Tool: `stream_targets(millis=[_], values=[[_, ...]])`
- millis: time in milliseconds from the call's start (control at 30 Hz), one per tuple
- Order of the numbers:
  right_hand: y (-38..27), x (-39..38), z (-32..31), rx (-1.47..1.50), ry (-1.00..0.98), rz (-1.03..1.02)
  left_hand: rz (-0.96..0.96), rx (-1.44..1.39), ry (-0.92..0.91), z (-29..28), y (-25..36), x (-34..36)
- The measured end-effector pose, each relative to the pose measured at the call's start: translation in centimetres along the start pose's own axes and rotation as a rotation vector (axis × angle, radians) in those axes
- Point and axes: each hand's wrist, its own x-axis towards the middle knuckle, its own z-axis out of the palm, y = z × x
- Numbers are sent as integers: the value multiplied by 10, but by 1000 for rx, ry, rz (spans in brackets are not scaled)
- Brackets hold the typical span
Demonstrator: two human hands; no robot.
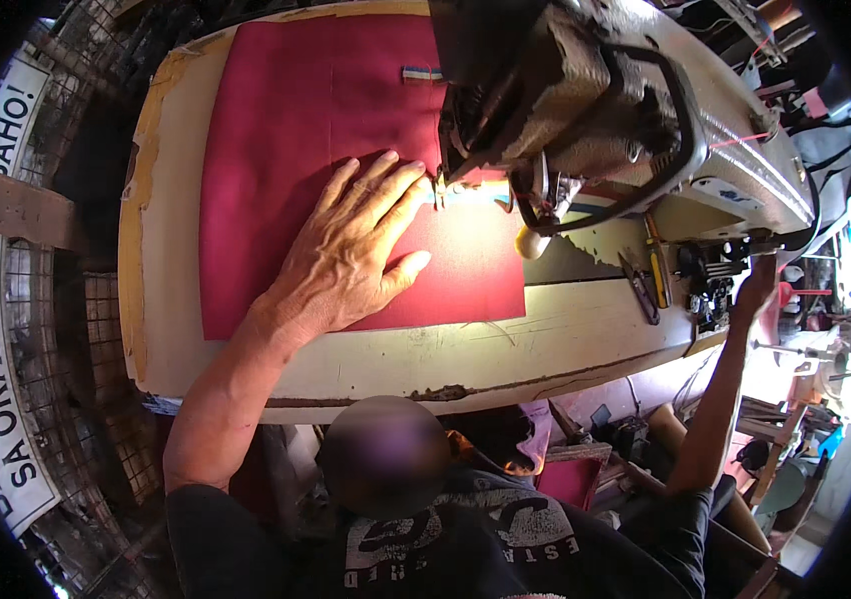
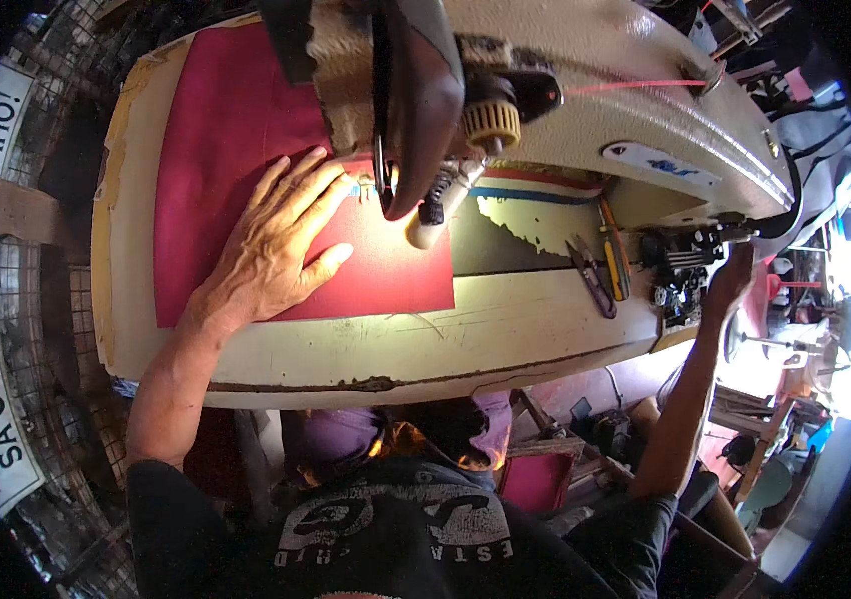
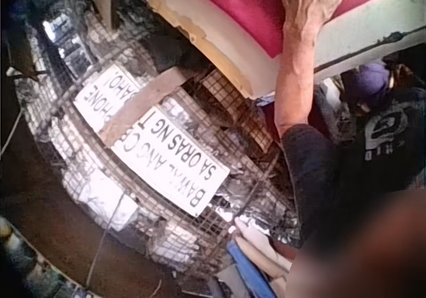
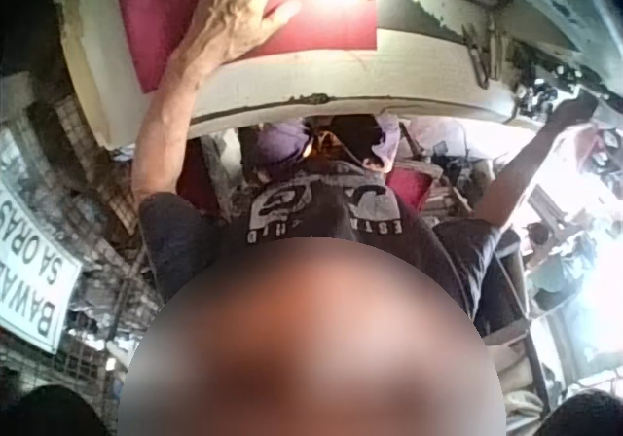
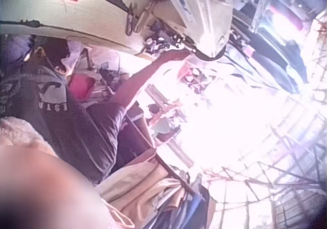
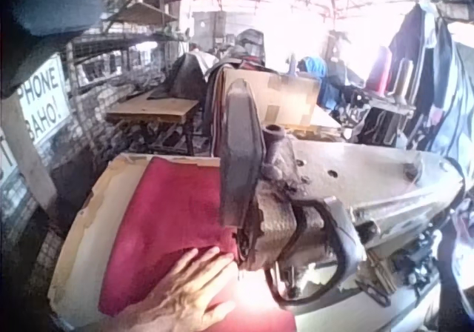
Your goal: Sewing colorful straps onto a pink fabric piece to assemble a bag using an industrial sewing machine.
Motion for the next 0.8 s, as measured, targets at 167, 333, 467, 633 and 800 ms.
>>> stream_targets(millis=[167, 333, 467, 633, 800], values=[[-23, 79, -46, -340, -104, -213, -24, 9, -40, 0, 4, 3], [-110, 125, -28, 208, -101, 262, 12, 60, -28, -3, 3, 1], [-126, 95, -19, 375, 146, 435, 5, 83, -27, 1, 2, -2], [-62, 174, -16, 219, -410, 103, -94, 190, 34, 9, -10, 2], [-43, 261, 18, -34, -925, -346, -378, 379, 1, -17, -51, -6]])
